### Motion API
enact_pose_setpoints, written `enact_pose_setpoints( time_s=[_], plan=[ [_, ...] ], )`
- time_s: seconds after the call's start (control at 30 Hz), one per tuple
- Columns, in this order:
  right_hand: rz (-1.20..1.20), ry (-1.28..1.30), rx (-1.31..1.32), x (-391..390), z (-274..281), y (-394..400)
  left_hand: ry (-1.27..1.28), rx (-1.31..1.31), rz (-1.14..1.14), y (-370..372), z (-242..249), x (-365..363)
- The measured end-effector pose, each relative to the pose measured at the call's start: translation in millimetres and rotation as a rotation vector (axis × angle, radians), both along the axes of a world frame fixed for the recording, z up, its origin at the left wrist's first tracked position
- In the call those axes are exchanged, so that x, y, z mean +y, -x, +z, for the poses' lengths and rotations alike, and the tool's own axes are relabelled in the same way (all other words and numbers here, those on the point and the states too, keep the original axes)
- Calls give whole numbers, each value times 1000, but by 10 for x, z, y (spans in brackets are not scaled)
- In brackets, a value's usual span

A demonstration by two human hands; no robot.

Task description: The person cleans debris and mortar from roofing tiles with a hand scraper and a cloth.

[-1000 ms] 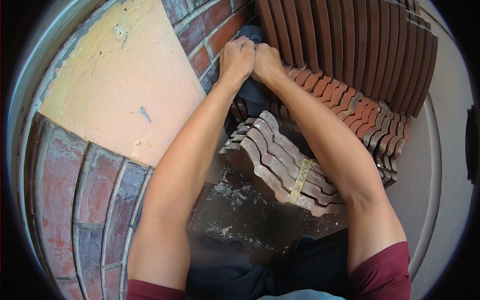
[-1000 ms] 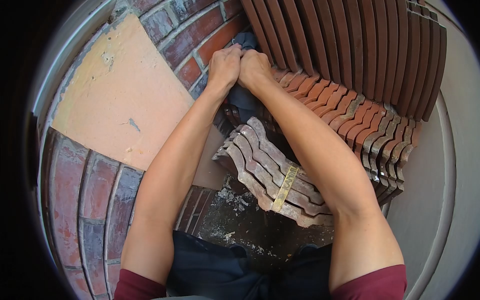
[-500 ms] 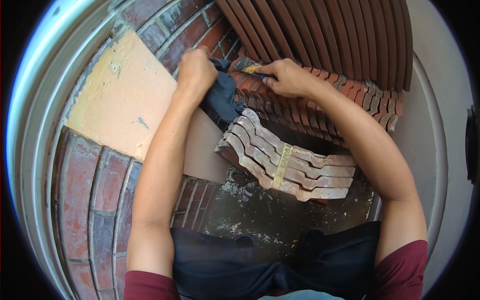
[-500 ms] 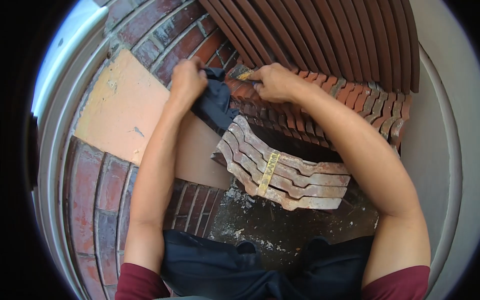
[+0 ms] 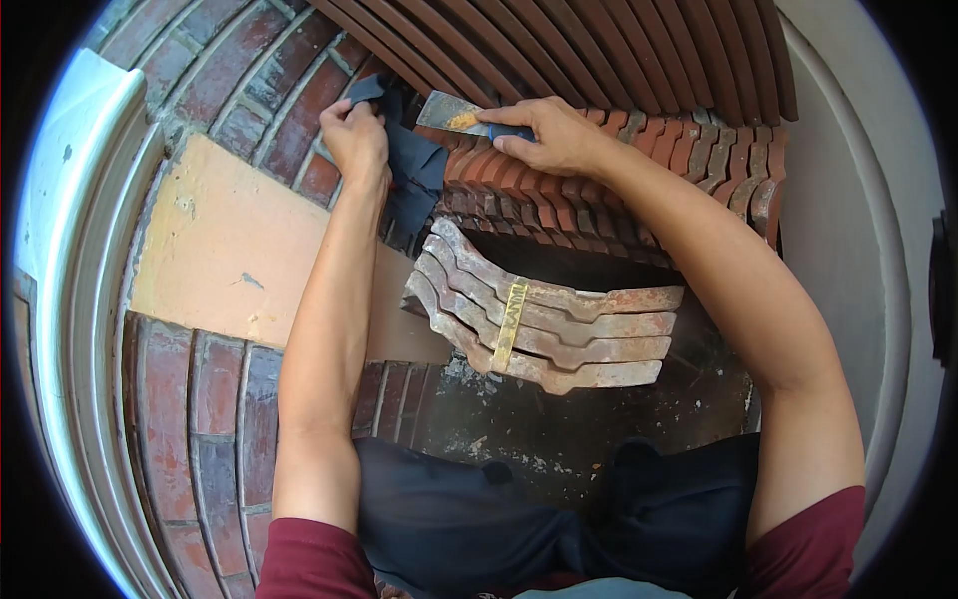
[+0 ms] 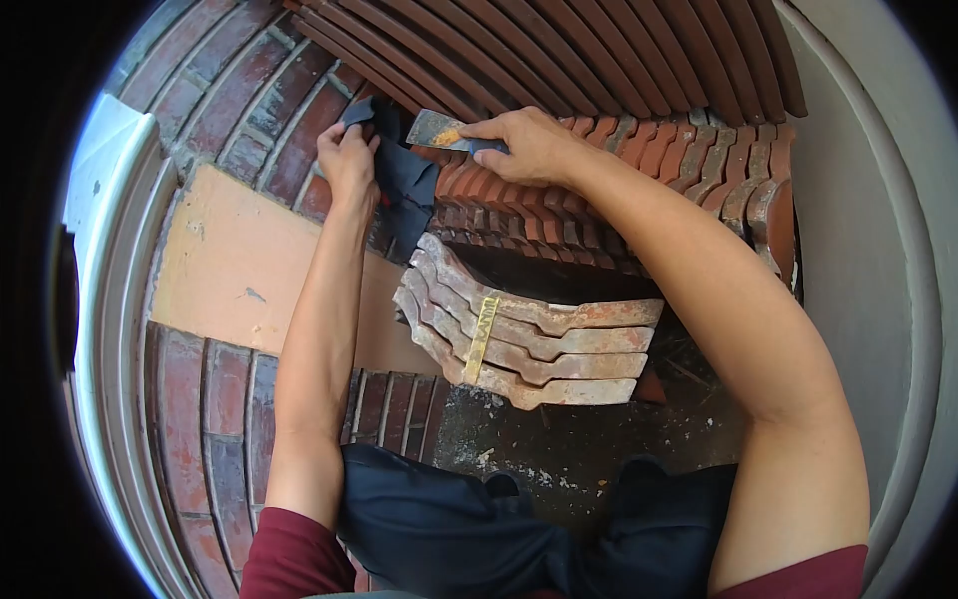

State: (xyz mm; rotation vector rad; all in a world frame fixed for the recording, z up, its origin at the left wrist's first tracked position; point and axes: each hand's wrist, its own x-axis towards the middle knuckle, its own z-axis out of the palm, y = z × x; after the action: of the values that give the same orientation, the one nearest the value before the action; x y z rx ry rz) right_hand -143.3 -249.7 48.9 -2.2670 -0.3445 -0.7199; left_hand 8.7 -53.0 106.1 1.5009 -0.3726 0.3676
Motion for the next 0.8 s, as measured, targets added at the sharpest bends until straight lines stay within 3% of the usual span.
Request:
enact_pose_setpoints(
  time_s=[0.1, 0.23, 0.27, 0.43, 0.53, 0.63, 0.67, 0.77, 0.8],
  plan=[
    [2, -51, -16, 7, -30, 10, -802, -457, 113, 74, -117, 96],
    [-11, -73, -25, 13, -6, 71, -1451, -1138, 144, -180, -301, 194],
    [-15, -106, -28, 11, 0, 99, -1635, -998, 122, -239, -272, 158],
    [17, -215, -118, 4, -94, 40, -1830, -1390, 221, -982, -112, -104],
    [-8, -189, -118, -7, -81, 34, -1769, -1282, 185, -950, -149, -233],
    [-33, -165, -88, 7, -84, 58, -1905, -1164, 107, -488, -146, 44],
    [-42, -154, -104, 7, -88, 46, -1793, -1220, 125, -380, -214, 218],
    [-62, -118, -114, 6, -82, 59, -1877, -1019, 107, 100, -136, 535],
    [-61, -94, -105, -6, -84, 62, -1840, -1073, 139, 69, -156, 536]
  ],
)
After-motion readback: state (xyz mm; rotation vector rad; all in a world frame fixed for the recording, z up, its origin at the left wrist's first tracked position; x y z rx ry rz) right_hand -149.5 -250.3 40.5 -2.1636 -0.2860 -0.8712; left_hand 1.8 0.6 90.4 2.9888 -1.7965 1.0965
